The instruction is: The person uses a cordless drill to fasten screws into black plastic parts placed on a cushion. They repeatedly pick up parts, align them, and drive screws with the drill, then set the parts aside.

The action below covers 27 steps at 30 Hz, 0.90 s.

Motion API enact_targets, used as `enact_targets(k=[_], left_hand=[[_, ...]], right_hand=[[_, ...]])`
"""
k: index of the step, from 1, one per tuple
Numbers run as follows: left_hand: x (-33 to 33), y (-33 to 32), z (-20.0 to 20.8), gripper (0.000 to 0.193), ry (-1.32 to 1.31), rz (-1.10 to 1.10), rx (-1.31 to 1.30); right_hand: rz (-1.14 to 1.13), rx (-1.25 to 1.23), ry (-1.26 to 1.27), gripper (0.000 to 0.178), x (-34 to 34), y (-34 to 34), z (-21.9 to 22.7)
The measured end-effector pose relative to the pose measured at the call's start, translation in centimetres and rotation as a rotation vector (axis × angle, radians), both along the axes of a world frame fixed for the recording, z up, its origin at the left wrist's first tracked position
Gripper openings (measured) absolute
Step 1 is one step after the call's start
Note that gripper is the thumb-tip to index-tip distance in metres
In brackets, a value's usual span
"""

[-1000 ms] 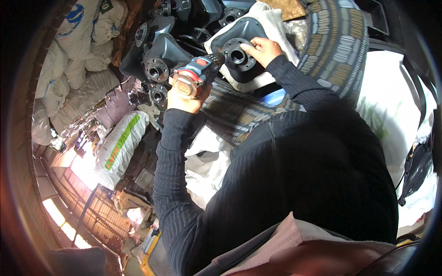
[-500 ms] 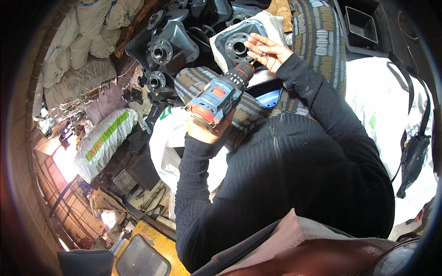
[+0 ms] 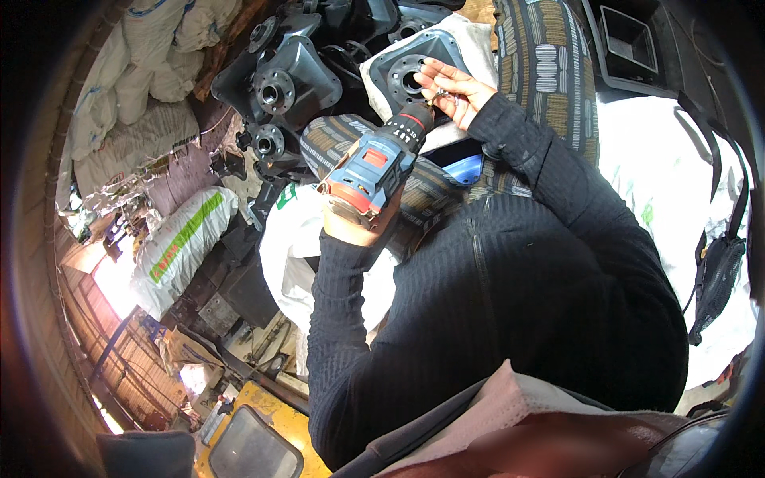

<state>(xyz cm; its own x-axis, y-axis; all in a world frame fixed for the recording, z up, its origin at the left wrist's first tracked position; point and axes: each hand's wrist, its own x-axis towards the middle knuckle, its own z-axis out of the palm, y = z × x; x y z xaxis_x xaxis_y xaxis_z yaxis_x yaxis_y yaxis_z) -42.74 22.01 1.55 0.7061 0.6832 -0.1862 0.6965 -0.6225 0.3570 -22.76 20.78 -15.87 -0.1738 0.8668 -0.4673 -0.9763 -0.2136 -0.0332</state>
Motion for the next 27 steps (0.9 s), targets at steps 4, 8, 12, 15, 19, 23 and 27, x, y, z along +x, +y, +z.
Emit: enact_targets(k=[4,8,12,15,19,23,27], left_hand=[[0.0,-0.2,-0.4,0.053,-0.047,0.096,-0.107],[-0.6,-0.4,-1.4,0.073,-0.068,0.089,-0.153],[-0.1,0.5,-0.4,0.053,0.023,-0.020,-0.116],[0.9,1.6,1.5,0.030,0.166,-0.176,0.072],[-2.5,2.1,1.5,0.034,0.110,0.113,-0.085],[-3.4,3.4,0.1,0.032,0.168,0.261,-0.206],[-2.0,4.6,-0.9,0.033,0.169,0.169,-0.206]], right_hand=[[0.023,-0.042,0.041,0.036,-0.3,0.1,-0.4],[-0.001,-0.022,0.055,0.036,-0.7,-0.1,-1.3],[0.008,-0.023,0.029,0.035,-0.9,-0.4,-1.0],[-0.017,-0.032,-0.118,0.036,-0.3,-0.7,-2.5],[-0.007,-0.236,-0.524,0.025,0.9,-0.7,-5.0],[0.207,-0.263,-0.852,0.034,-0.3,1.3,-6.4],[0.255,-0.239,-1.091,0.047,-2.1,1.9,-8.9]])
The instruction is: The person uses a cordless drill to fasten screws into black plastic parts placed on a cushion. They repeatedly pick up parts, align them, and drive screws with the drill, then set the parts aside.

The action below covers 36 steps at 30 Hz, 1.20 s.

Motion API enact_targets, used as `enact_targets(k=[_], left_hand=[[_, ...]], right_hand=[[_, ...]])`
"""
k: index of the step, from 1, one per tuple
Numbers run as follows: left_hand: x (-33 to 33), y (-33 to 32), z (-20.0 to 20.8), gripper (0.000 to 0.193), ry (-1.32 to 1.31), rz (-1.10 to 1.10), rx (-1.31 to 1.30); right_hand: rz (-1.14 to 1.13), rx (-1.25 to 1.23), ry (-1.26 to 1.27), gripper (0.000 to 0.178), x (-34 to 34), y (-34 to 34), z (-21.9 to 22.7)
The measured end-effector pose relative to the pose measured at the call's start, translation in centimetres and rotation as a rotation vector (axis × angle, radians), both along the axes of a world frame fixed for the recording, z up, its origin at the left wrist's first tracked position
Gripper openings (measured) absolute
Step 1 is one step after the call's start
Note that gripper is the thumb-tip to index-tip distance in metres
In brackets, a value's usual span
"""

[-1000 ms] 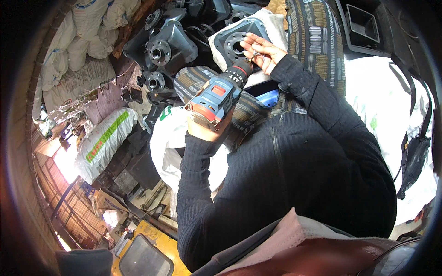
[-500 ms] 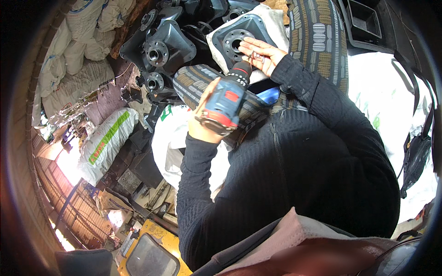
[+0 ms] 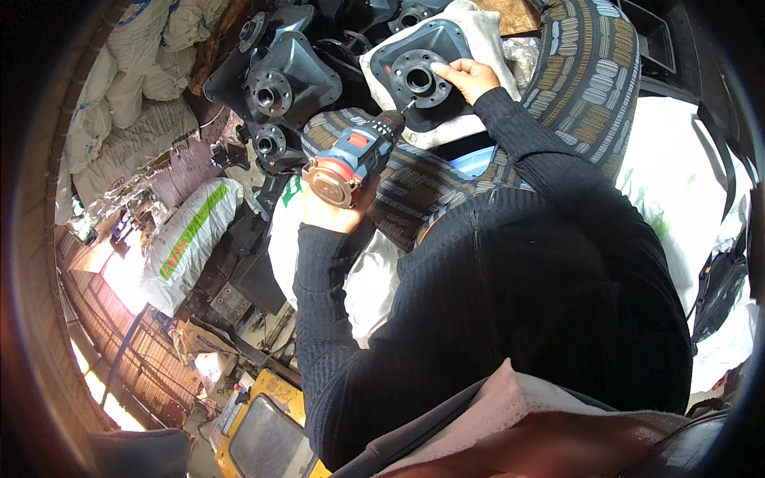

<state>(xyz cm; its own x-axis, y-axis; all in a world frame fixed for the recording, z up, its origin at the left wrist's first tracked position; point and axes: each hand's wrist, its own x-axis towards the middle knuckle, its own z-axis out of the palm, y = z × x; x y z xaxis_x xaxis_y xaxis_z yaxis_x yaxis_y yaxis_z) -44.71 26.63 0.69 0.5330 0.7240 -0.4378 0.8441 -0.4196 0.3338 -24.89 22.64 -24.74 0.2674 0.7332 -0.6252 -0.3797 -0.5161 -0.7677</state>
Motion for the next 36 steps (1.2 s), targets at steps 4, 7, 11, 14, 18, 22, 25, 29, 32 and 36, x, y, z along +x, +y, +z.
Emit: enact_targets(k=[4,7,11,14,18,22,25,29,32,36], left_hand=[[-0.7,1.7,-1.4,0.045,0.078,0.019,-0.057],[0.5,3.8,-0.8,0.044,0.196,-0.170,-0.078],[3.2,5.7,-0.1,0.032,0.166,-0.285,-0.077],[3.2,5.0,0.5,0.034,0.216,-0.180,-0.147],[0.9,4.0,-1.7,0.048,0.279,-0.256,-0.089],[2.5,3.9,-1.2,0.047,0.174,-0.531,-0.024],[2.4,3.2,-1.7,0.042,0.166,-0.346,-0.150],[2.6,2.8,-1.6,0.041,0.165,-0.208,-0.162],[1.2,2.2,-2.4,0.053,0.199,-0.198,-0.110],[0.0,1.9,-3.0,0.066,0.254,-0.023,-0.090]], right_hand=[[0.040,-0.003,-0.057,0.045,0.4,-0.2,0.4],[0.061,0.006,-0.053,0.044,0.1,-0.1,0.7],[0.101,-0.037,-0.103,0.039,0.9,-0.1,2.7],[0.130,-0.033,-0.058,0.033,0.7,-0.1,3.0],[0.072,-0.027,0.026,0.032,0.7,-0.2,3.6],[0.000,-0.011,0.129,0.031,0.2,-0.5,3.3],[0.024,0.007,0.162,0.031,0.3,-0.4,3.6],[0.033,0.009,0.186,0.033,0.4,-0.4,3.5],[0.066,0.013,0.154,0.035,0.7,-0.3,3.1],[0.164,-0.050,-0.109,0.034,1.1,0.1,2.4]])
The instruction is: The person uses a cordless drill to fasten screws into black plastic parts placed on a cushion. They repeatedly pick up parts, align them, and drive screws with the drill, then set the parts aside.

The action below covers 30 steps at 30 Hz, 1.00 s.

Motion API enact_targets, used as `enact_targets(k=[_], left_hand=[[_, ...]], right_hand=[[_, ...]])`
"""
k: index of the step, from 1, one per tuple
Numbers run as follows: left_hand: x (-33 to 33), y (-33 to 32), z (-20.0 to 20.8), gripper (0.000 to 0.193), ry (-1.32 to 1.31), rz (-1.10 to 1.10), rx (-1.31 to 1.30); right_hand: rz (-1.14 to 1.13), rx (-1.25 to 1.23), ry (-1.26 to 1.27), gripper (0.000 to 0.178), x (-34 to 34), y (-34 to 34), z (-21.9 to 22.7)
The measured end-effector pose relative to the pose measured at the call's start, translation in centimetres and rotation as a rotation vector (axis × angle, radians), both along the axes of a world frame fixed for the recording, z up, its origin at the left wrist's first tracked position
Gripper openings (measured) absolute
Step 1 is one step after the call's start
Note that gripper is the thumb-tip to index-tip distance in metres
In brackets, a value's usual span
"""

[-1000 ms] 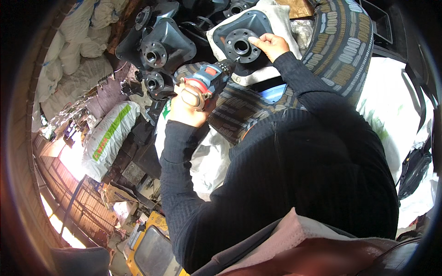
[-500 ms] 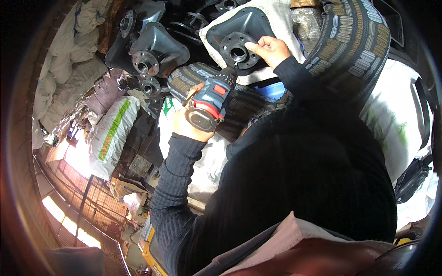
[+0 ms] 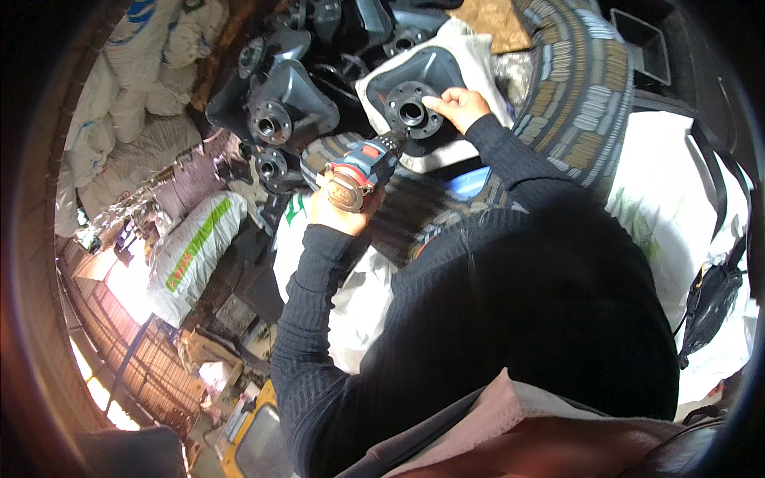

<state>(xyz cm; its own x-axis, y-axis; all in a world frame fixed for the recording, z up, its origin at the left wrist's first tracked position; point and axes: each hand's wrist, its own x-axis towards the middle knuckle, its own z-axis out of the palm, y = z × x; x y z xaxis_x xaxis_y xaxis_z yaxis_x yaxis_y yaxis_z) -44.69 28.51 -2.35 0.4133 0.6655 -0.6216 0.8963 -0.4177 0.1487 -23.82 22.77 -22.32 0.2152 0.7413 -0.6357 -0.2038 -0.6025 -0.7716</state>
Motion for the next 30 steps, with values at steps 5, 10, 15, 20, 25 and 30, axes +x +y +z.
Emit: enact_targets(k=[5,10,15,20,25,30], left_hand=[[0.8,-2.8,2.9,0.048,-0.253,-0.163,0.192],[3.2,-6.2,5.6,0.030,-0.356,-0.181,0.239],[2.5,-7.6,4.4,0.035,-0.412,-0.119,0.257],[2.5,-7.5,3.4,0.038,-0.388,-0.131,0.248],[3.1,-6.9,3.2,0.043,-0.309,-0.233,0.265],[2.9,-6.5,3.1,0.064,-0.361,-0.203,0.195]], right_hand=[[-0.404,0.089,0.888,0.033,3.0,-2.2,0.7],[-0.375,0.242,1.294,0.042,3.2,-2.7,4.0],[-0.431,0.230,1.295,0.041,2.4,-2.6,6.3],[-0.404,0.254,1.329,0.038,1.8,-2.6,5.5],[-0.412,0.279,1.384,0.037,1.8,-2.6,5.4],[-0.396,0.165,1.302,0.036,1.6,-2.4,5.3]])
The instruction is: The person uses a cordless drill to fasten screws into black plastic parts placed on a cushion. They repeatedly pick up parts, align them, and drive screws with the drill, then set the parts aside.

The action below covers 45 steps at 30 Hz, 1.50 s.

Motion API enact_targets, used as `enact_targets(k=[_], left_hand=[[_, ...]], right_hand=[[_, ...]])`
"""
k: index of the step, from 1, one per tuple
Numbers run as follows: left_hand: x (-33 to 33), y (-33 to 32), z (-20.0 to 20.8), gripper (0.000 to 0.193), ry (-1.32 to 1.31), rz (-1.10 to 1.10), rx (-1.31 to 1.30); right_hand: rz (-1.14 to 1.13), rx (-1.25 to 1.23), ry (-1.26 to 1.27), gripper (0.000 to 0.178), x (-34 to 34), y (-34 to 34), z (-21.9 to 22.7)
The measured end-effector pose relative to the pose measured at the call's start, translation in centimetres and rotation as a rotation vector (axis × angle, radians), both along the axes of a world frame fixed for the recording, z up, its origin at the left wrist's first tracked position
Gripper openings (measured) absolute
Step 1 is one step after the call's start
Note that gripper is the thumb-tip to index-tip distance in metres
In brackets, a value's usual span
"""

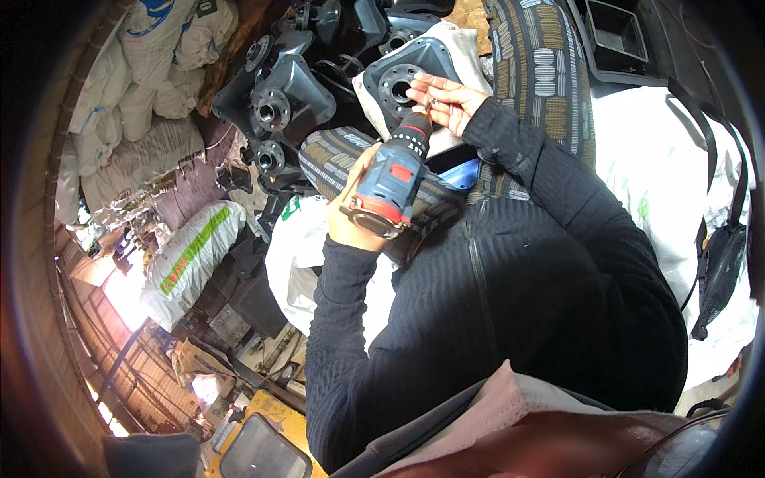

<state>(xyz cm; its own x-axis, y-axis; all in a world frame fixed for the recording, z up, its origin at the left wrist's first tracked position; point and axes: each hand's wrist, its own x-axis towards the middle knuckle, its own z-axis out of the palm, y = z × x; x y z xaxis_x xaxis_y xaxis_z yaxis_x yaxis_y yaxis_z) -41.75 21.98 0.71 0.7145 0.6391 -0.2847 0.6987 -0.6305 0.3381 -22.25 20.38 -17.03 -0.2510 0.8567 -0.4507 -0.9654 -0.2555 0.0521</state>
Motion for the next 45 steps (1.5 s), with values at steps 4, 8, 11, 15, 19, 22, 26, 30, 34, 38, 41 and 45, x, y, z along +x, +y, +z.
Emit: enact_targets(k=[4,8,11,15,19,22,26,30,34,38,41,45], left_hand=[[0.1,0.0,0.2,0.051,-0.014,0.059,-0.088],[-0.2,0.4,-0.5,0.045,-0.007,0.038,-0.111],[-1.1,0.7,-1.3,0.056,-0.003,-0.036,-0.072],[0.4,1.9,0.0,0.024,-0.038,-0.256,0.222],[-1.5,1.9,-0.4,0.023,-0.074,0.224,-0.131],[-1.0,3.5,-0.4,0.026,-0.080,0.231,-0.081],[0.3,6.9,-1.4,0.031,-0.094,-0.017,0.097],[-0.1,8.4,-2.8,0.049,0.038,0.324,-0.229],[0.8,9.0,-2.8,0.052,0.020,0.326,-0.306],[1.3,9.8,-3.2,0.053,0.074,0.290,-0.316],[1.9,10.9,-2.9,0.053,0.061,0.272,-0.336],[2.3,12.5,-3.2,0.057,0.178,0.091,-0.267]], right_hand=[[0.023,-0.007,-0.032,0.036,-0.3,-0.3,-0.1],[0.027,0.012,0.008,0.037,-0.6,-0.1,0.1],[0.048,0.002,-0.083,0.039,-0.4,-0.1,0.7],[0.044,0.131,-0.092,0.044,-0.1,-0.1,0.5],[-0.031,0.074,-0.052,0.041,-0.1,-0.2,-1.9],[-0.087,-0.080,-0.321,0.034,1.0,-0.1,-2.8],[0.003,-0.252,-0.565,0.028,0.9,0.2,-4.5],[0.065,-0.276,-0.680,0.024,-0.6,1.2,-4.5],[0.107,-0.274,-0.794,0.023,-1.6,1.7,-4.6],[0.142,-0.274,-0.827,0.025,-1.7,1.8,-4.0],[0.147,-0.242,-0.905,0.025,-1.7,2.1,-4.5],[0.189,-0.219,-0.990,0.022,-1.4,2.0,-4.1]])
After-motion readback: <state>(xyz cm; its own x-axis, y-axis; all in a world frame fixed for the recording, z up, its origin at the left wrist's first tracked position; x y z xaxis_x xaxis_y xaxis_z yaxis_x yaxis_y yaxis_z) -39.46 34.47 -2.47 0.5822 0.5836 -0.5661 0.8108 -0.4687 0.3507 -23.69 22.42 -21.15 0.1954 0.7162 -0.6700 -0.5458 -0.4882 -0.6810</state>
